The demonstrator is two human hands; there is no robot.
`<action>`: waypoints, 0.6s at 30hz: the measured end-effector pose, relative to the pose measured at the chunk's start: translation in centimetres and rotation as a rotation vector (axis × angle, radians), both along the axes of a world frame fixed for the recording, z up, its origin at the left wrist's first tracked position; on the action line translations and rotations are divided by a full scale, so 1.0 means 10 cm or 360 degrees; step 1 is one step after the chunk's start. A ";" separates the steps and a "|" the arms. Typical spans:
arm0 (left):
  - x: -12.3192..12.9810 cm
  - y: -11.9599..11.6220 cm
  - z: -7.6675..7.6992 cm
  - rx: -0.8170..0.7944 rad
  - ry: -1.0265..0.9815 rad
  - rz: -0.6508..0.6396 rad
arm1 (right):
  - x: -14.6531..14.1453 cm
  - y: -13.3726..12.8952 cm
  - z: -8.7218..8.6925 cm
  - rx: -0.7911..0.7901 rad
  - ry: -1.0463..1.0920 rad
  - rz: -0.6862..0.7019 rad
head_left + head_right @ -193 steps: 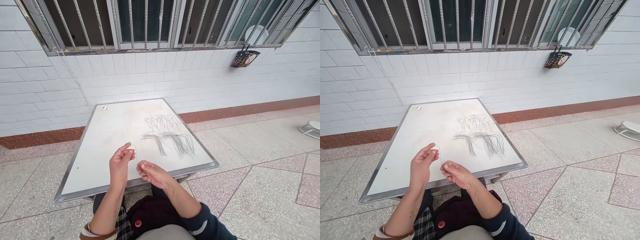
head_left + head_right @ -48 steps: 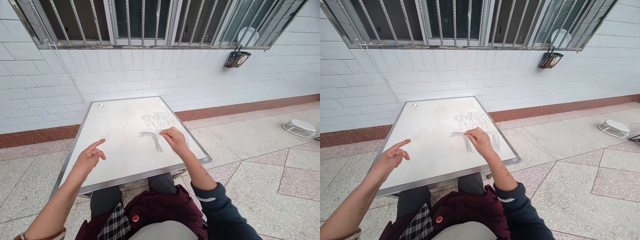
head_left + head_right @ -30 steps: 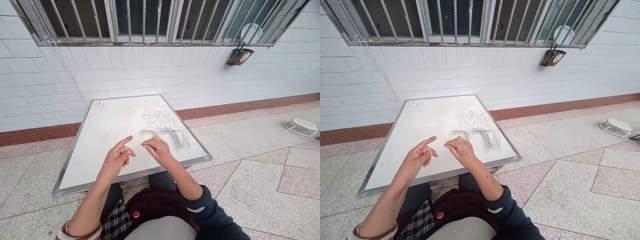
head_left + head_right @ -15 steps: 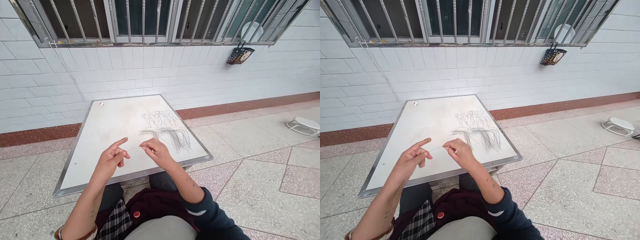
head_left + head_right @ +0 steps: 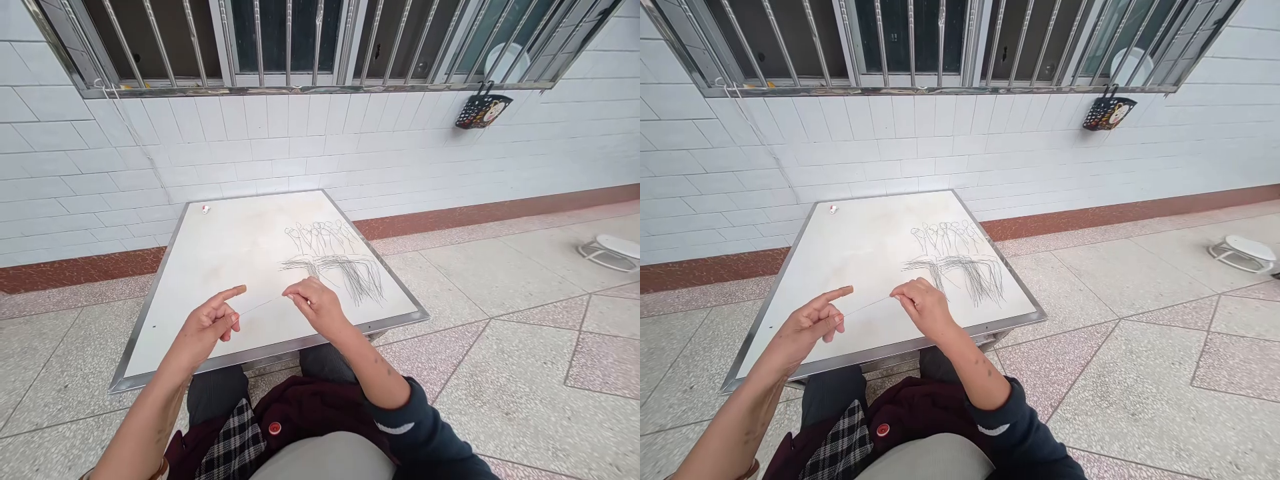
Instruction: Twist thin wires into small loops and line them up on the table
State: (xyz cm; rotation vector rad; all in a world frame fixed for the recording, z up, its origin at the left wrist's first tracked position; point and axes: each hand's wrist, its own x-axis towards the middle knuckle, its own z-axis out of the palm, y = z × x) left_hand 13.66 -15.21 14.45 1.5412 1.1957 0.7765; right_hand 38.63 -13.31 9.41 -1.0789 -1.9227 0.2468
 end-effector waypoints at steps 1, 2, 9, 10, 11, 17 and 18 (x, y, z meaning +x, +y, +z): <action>-0.04 0.00 0.02 0.0023 0.0094 -0.0026 | -0.01 0.00 -0.01 -0.0005 -0.0031 0.0033; -0.07 0.00 0.04 0.0062 0.0222 -0.0034 | -0.02 -0.01 -0.02 -0.0003 -0.0055 0.0055; 0.25 -0.16 0.20 0.0780 0.0952 0.0159 | -0.17 -0.08 0.03 0.0104 -0.0130 0.0030; 0.35 -0.18 0.19 0.0815 0.0925 0.0155 | -0.19 -0.10 0.05 0.0107 -0.0133 0.0033; 0.43 -0.18 0.17 0.0828 0.0864 0.0164 | -0.20 -0.11 0.08 0.0105 -0.0128 0.0040; 0.63 -0.10 0.10 0.0708 0.0543 0.0298 | -0.16 -0.14 0.16 -0.0019 0.0027 0.0094; 0.64 -0.09 0.09 0.0680 0.0504 0.0279 | -0.16 -0.15 0.16 -0.0024 0.0047 0.0088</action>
